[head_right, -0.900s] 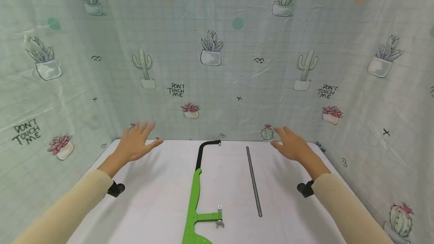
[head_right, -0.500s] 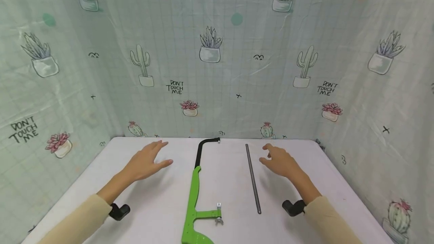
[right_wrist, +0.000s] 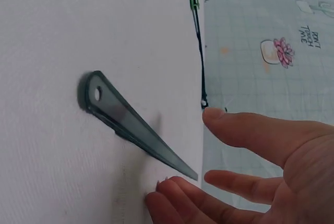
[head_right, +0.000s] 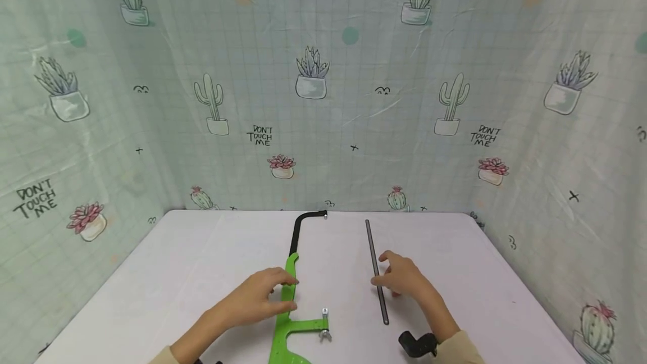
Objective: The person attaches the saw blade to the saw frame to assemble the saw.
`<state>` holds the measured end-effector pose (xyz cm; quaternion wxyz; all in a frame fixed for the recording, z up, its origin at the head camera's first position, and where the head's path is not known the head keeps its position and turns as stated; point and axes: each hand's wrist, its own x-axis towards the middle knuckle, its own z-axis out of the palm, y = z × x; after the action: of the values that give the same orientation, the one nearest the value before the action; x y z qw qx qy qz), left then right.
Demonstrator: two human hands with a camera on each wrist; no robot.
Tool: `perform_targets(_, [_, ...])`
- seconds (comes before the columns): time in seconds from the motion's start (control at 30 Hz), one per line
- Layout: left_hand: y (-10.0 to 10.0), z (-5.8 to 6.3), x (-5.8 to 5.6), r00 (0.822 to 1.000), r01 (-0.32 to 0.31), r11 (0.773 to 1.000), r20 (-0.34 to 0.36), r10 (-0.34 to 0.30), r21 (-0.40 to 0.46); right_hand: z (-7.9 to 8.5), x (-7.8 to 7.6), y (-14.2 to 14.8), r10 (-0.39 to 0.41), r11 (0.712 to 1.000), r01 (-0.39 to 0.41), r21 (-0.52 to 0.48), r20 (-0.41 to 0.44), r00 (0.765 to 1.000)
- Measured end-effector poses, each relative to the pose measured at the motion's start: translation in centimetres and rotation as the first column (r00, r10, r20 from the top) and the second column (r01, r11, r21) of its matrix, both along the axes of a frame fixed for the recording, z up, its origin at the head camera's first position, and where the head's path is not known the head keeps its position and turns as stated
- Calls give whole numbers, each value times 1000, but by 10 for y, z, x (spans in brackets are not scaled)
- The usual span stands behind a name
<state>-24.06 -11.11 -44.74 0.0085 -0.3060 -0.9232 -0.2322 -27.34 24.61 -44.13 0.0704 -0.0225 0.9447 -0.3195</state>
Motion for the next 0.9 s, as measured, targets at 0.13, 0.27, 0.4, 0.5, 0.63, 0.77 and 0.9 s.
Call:
perform_targets(0.13, [14,-3,8,997,70,997,17,-69,-35,-4,1,-5,-25,999,25,32,-4,1000])
perform_targets(0.27, [22,-5,12,993,120,991,16,-120,-50,-4,3,-8,-34,998,34,59,-3,999])
perform_targets(0.4, [28,-8,15,987,151,987,59,-147,-63,-4,3,-11,-34,998,35,59,-4,999])
perform_targets(0.5, [31,-9,17,984,161,983,84,-154,-85,-6,2,-13,-34,998,35,60,-6,999])
perform_targets(0.63, [32,-11,16,985,155,984,85,-148,-86,-9,1,-14,-47,997,48,64,-7,999])
perform_targets(0.77, [30,-14,14,982,144,989,127,-138,-34,-11,0,-14,-59,997,59,54,-5,998])
perform_targets(0.9, [27,-17,11,974,146,989,171,-148,21,-12,-3,-15,-63,997,63,41,-1,998])
